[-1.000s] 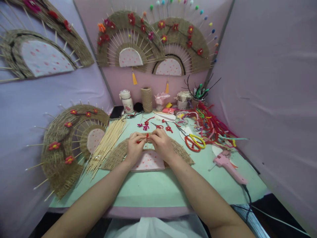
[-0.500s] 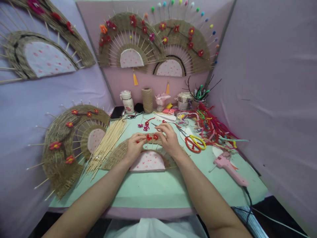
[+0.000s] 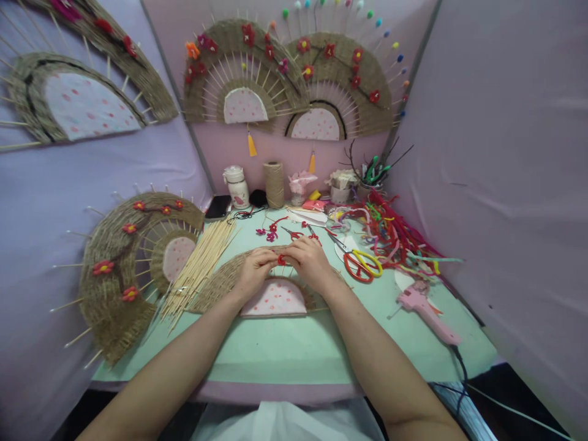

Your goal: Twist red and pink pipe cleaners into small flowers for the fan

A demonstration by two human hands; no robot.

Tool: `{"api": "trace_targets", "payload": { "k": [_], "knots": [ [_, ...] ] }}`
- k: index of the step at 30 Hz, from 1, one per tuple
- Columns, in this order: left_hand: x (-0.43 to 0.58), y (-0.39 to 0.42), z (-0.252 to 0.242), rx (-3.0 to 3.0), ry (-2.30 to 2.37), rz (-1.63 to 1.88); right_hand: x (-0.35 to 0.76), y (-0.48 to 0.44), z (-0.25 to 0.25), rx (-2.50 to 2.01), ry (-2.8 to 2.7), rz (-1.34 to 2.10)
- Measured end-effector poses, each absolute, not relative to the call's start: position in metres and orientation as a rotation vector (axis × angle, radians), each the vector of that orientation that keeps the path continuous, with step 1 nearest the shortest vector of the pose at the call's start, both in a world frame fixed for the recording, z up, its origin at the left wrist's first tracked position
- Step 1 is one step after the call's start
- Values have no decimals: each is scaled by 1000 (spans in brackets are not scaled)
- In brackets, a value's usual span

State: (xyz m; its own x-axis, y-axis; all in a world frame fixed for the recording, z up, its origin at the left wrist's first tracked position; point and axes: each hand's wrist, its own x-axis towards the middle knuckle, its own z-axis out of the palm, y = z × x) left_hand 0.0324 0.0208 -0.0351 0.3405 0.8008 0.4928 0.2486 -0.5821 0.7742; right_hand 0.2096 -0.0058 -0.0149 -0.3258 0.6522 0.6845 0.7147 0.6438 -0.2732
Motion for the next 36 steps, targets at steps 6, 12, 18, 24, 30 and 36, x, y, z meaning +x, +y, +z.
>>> {"api": "trace_targets", "payload": {
  "k": [6,12,18,24,30,36],
  "knots": [
    [33,18,-26,1799,832,1138,209,-4,-18,-892,-1991,48],
    [33,14,-22,1733,805,1063,209,-9,-11,-877,-2022,65],
    [33,14,-21,1769,826,1050,209,-11,-7,-952,-2034,156],
    [31,18,-27,1935,898,1197,211,-11,-6,-1167,-1838,406],
    [31,18,-33,2142,937,1179,208,-12,-6,-1226,-1931,343],
    [33,16,-36,2239,1009,1122,204,-13,-11,-1248,-2019,140]
  ]
}}
